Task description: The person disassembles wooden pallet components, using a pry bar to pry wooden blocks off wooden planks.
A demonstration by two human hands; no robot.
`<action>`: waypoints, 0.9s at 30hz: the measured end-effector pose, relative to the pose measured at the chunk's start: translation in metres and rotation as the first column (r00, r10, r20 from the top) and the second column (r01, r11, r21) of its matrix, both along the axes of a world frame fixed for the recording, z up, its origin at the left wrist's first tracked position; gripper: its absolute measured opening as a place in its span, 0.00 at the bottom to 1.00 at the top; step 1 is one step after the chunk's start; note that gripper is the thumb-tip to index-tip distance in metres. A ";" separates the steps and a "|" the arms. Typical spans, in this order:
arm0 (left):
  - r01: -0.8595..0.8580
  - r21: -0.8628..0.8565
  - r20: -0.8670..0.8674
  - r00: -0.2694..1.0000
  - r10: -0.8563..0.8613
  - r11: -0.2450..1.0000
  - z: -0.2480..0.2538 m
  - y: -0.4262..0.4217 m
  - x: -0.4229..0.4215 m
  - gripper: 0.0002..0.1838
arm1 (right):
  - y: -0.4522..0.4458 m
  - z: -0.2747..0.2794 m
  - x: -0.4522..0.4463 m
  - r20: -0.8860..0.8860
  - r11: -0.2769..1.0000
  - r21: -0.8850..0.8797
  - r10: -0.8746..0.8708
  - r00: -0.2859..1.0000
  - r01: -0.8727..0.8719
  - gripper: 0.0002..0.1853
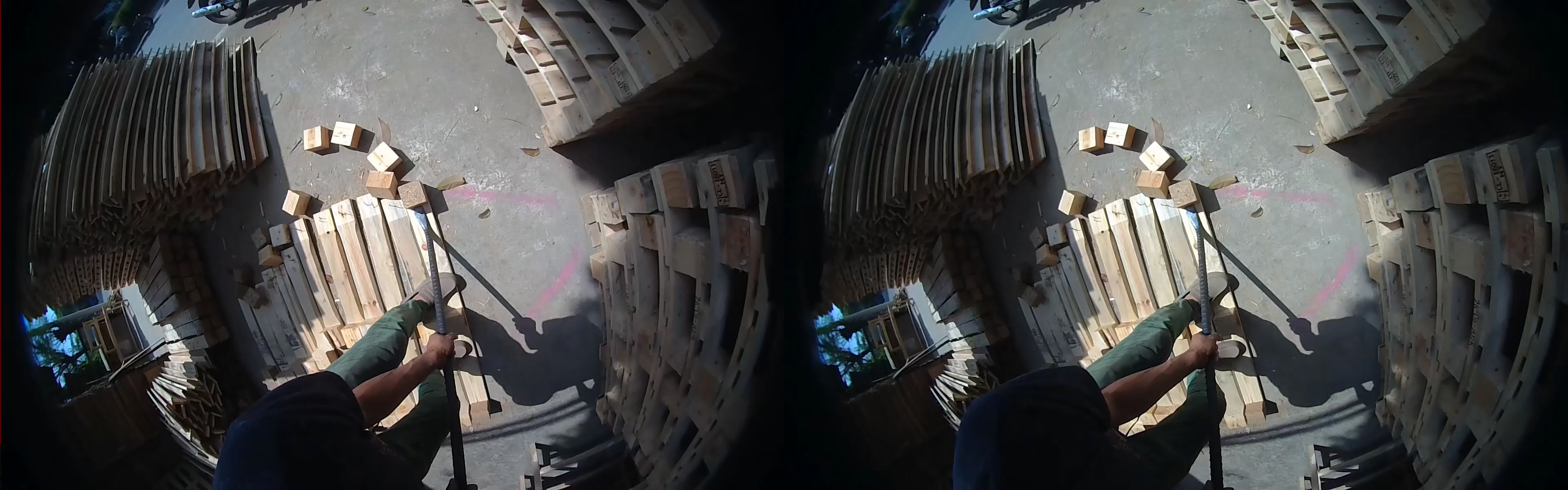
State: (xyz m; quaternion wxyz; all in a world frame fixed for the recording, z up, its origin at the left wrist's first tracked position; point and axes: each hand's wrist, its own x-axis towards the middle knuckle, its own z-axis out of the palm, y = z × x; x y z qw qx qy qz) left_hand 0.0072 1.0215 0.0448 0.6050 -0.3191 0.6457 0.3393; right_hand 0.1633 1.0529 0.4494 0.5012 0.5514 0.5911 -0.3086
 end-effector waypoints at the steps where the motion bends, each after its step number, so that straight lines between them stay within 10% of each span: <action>1: -0.179 -0.084 0.041 0.982 0.183 0.980 0.014 0.008 -0.005 0.12 | -0.004 0.000 0.014 -0.025 0.999 0.024 -0.040 0.999 0.041 0.20; 3: -0.185 0.119 0.079 0.981 0.177 0.975 0.019 0.005 -0.018 0.07 | -0.001 0.002 0.018 -0.078 0.996 0.076 -0.030 0.996 0.036 0.21; 19: -0.034 0.041 0.029 0.999 0.033 0.999 0.053 0.024 -0.047 0.12 | 0.009 0.025 -0.001 -0.215 0.988 0.156 0.013 0.977 0.021 0.23; 25: -0.031 -0.167 -0.044 0.999 0.024 0.985 -0.005 0.009 0.011 0.14 | -0.029 -0.042 0.075 -0.191 0.974 0.222 0.002 0.982 0.041 0.22; 27: 0.209 -0.301 -0.150 0.953 -0.262 0.931 -0.034 -0.002 0.058 0.15 | -0.061 -0.113 0.157 -0.195 0.973 0.226 0.007 0.981 0.038 0.23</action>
